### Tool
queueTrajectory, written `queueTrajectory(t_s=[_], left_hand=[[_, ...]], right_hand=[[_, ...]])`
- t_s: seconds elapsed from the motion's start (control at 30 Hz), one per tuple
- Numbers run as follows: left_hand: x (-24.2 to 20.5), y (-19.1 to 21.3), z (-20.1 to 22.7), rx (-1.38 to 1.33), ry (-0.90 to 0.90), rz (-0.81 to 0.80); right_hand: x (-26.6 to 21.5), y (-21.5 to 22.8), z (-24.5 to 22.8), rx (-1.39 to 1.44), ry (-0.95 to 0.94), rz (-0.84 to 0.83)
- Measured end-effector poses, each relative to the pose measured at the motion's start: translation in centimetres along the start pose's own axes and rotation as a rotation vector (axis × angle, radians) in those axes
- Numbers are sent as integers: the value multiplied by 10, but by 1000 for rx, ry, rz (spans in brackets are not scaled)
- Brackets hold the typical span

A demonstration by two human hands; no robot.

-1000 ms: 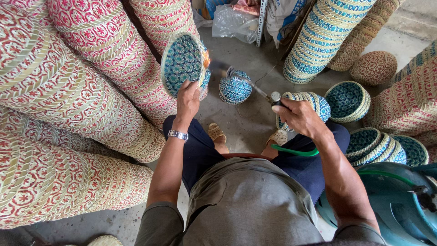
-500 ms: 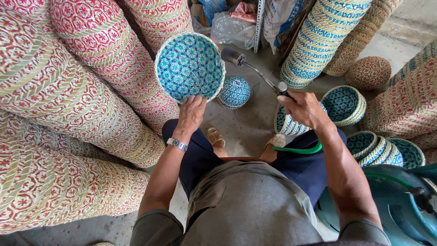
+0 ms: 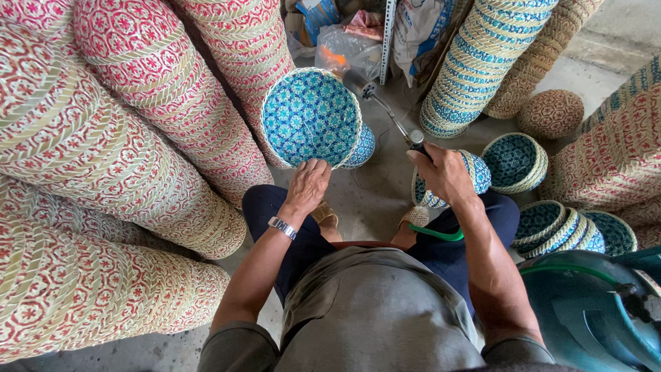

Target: The person uses a handheld blowtorch to apply heat to the exterior and interior surfaces of woven baskets. The person rotates each basket to cover all sides, then places it down and picks up the next one from a nearby stack.

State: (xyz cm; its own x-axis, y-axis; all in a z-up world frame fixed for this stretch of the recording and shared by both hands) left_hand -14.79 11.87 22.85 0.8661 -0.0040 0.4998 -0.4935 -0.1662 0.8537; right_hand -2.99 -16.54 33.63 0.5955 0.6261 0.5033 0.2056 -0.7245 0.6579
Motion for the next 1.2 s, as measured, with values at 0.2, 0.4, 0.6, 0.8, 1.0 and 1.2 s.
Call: queueTrajectory(t_s=[0.2, 0.4, 0.6, 0.8, 1.0, 1.2], left_hand=[[4, -11, 27, -66, -18, 52], [-3, -4, 51, -195, 75, 52], [-3, 4, 94, -320, 57, 45], [4, 17, 131, -343, -60, 15], [5, 41, 108, -454, 6, 255], [-4, 33, 16, -817, 545, 120]], right_hand=[[-15, -26, -6, 29, 85, 16], [-26, -38, 7, 13, -228, 55], [-39, -49, 23, 189, -451, 317], [-36, -62, 30, 331, -485, 393], [-33, -42, 57, 85, -297, 348], [-32, -9, 66, 226, -391, 135]])
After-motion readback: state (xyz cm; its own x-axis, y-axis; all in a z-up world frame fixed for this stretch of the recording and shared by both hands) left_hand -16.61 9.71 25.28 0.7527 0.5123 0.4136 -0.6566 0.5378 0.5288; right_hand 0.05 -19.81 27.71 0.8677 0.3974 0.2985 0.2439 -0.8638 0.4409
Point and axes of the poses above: each hand's wrist, its own x-axis towards the middle knuckle, its own y-axis out of the back of the hand, z = x × y, the point moved 1 cm from there along x, towards the middle knuckle, and after that the axes turned 9 degrees about y, right-handed, at the moved point
